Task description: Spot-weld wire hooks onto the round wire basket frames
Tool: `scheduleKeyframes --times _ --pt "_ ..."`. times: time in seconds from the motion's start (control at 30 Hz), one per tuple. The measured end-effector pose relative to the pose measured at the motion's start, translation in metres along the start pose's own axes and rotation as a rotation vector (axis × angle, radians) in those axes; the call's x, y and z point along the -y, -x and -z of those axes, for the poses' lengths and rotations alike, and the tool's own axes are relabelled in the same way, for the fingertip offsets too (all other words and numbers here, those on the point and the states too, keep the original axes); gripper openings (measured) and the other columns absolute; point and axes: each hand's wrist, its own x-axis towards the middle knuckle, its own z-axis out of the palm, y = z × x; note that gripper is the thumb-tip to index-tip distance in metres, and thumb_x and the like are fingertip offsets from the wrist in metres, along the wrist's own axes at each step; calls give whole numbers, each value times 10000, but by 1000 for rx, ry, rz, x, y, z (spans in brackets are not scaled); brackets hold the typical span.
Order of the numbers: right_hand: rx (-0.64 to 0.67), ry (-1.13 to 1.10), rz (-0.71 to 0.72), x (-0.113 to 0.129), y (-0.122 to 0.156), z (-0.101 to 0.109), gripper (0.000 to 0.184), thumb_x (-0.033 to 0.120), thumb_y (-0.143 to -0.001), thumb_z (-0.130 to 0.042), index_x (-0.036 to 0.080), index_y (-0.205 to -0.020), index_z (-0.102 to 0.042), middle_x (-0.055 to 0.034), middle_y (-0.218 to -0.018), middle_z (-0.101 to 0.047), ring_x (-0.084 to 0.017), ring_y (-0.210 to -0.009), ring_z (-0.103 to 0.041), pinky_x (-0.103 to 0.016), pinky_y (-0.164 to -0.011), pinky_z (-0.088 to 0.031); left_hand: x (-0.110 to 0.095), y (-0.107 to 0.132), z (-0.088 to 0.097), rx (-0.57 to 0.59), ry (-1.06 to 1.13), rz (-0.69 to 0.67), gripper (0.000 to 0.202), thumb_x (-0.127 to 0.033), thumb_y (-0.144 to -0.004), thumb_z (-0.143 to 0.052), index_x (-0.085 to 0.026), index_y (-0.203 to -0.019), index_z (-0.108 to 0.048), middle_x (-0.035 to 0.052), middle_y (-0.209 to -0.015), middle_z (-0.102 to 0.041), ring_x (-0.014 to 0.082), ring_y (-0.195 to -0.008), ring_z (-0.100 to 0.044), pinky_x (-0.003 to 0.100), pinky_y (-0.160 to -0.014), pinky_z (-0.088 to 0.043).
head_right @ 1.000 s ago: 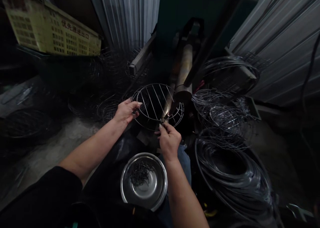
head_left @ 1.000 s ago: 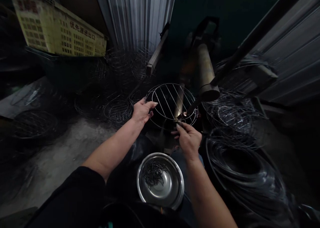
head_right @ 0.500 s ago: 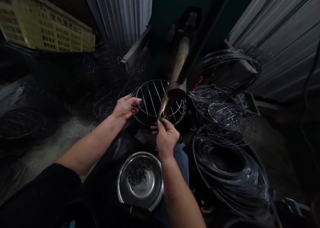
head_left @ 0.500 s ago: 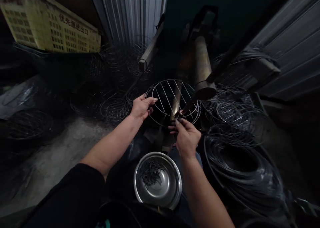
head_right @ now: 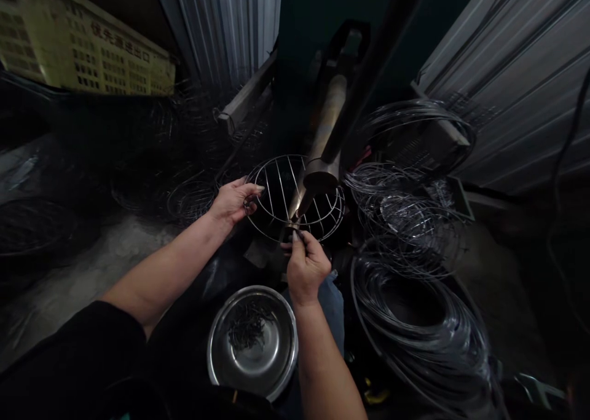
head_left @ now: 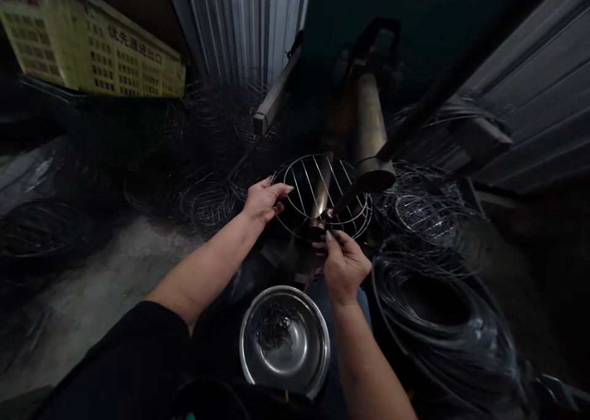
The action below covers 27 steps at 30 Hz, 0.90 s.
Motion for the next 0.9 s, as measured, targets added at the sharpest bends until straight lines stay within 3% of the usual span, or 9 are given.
scheduleKeyframes --times 0.4,0.7,0.77,0.9 --pt "22 -25 8 9 -15 -6 184 315 -711 -697 149 -787 -681 8 -625 -652 -149 -459 -645 -225 -416 -506 -3 -12 -7 -101 35 99 405 -62 -465 -745 -186 -713 -450 -33 -602 -544 91 -530 -501 177 -472 -260" --pt "36 38 16 9 -16 -5 241 380 -740 -670 142 -778 -689 15 -549 -637 -134 -433 -606 -227 -425 -498 0 -10 -5 -74 -3 90 347 -111 -455 -760 -167 -663 -488 -31 -603 -544 79 -518 -496 180 -445 -278" --pt "37 90 66 7 -14 1 255 401 -768 -659 155 -815 -708 -4 -642 -675 -133 -479 -628 -233 -450 -515 1 -9 -4 -61 -1 87 336 -118 -457 -760 -164 -664 -500 -30 -615 -547 74 -521 -492 179 -439 -276" --pt "-57 238 344 10 -7 16 237 392 -794 -673 176 -862 -740 -52 -867 -693 -157 -660 -674 -300 -610 -581 3 -2 -3 -86 33 51 344 -119 -465 -752 -173 -680 -488 -41 -595 -526 66 -508 -459 177 -430 -254"
